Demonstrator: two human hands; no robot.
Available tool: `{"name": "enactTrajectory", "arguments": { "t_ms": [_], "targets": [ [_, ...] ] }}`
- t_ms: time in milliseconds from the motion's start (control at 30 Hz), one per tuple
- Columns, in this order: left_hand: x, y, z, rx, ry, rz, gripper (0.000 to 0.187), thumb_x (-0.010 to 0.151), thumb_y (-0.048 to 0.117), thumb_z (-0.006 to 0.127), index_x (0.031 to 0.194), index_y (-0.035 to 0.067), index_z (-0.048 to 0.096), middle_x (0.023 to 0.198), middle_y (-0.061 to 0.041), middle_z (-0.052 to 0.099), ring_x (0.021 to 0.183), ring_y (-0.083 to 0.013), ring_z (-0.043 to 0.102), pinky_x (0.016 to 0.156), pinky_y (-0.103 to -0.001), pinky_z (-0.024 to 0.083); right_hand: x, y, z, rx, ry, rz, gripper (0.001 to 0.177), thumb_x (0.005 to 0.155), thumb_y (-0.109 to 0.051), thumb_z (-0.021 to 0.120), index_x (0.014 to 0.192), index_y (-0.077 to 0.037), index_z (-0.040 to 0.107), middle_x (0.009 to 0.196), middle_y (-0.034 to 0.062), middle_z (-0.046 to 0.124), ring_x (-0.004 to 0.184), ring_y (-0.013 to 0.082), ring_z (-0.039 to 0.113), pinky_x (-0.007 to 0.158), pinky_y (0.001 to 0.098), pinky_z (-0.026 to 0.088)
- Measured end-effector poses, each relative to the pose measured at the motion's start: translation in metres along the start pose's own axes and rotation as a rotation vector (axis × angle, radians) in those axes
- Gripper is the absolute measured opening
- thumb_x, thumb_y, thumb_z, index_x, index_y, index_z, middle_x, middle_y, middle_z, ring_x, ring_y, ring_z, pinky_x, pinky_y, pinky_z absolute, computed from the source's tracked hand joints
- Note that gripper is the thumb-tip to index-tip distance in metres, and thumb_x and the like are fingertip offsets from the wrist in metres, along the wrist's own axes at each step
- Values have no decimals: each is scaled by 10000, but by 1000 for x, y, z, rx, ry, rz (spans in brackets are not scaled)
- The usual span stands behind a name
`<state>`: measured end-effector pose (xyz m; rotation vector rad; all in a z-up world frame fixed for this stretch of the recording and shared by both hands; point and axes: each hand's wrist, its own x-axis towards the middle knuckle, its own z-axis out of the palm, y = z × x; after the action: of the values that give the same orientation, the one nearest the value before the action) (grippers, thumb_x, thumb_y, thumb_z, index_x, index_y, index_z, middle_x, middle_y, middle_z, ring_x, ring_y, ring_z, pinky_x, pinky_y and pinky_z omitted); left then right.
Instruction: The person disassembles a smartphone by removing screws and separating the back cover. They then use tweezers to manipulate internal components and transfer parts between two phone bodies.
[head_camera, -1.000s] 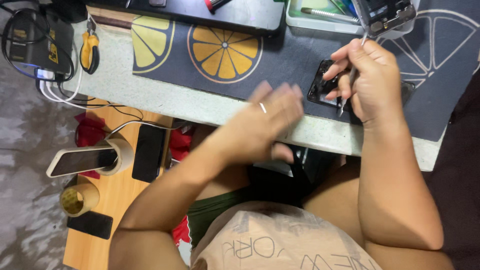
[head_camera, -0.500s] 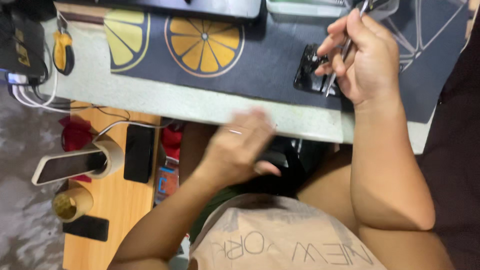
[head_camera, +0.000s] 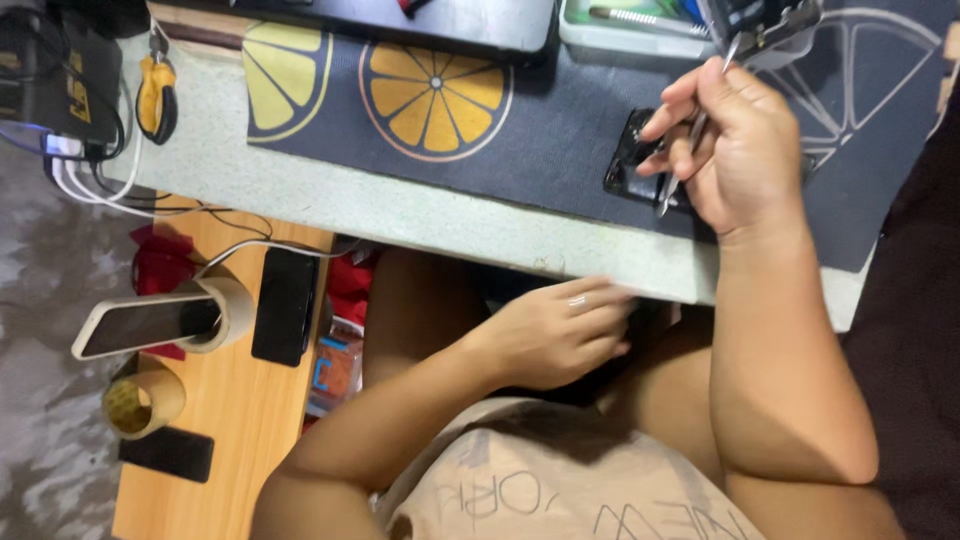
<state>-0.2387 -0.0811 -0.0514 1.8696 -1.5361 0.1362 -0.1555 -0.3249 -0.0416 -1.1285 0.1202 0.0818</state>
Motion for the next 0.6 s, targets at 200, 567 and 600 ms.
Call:
{"name": "enactTrajectory", "arguments": {
  "t_ms": [200,567,600],
  "targets": [
    [-33,-5,-54,532,243,-378,366,854,312,724,1052,4,727,1138,-161,704,1093,-322,678,952,-521,512,-2,1,16,-37,22,-12,344,1218,-260,449,1074,-2,625,940,196,706,575,128,553,665,378,615],
    [-27,-6,-24,236,337,-398,263,877,96,725,1118,-6,697,1116,-186,709,1070,-389,691,1074,-535,455,1,8,73,210,-127,-74,405,1183,-336,420,1078,5,613,929,211,685,674,217,641,795,445,631],
    [-26,-3,-24,149,286,-320,274,865,60,706,1134,14,696,1094,-153,702,1049,-348,697,1086,-544,467,-1,7,75,222,-142,-76,417,1186,-348,415,1082,6,610,933,212,683,693,229,649,811,456,632]
  ]
}}
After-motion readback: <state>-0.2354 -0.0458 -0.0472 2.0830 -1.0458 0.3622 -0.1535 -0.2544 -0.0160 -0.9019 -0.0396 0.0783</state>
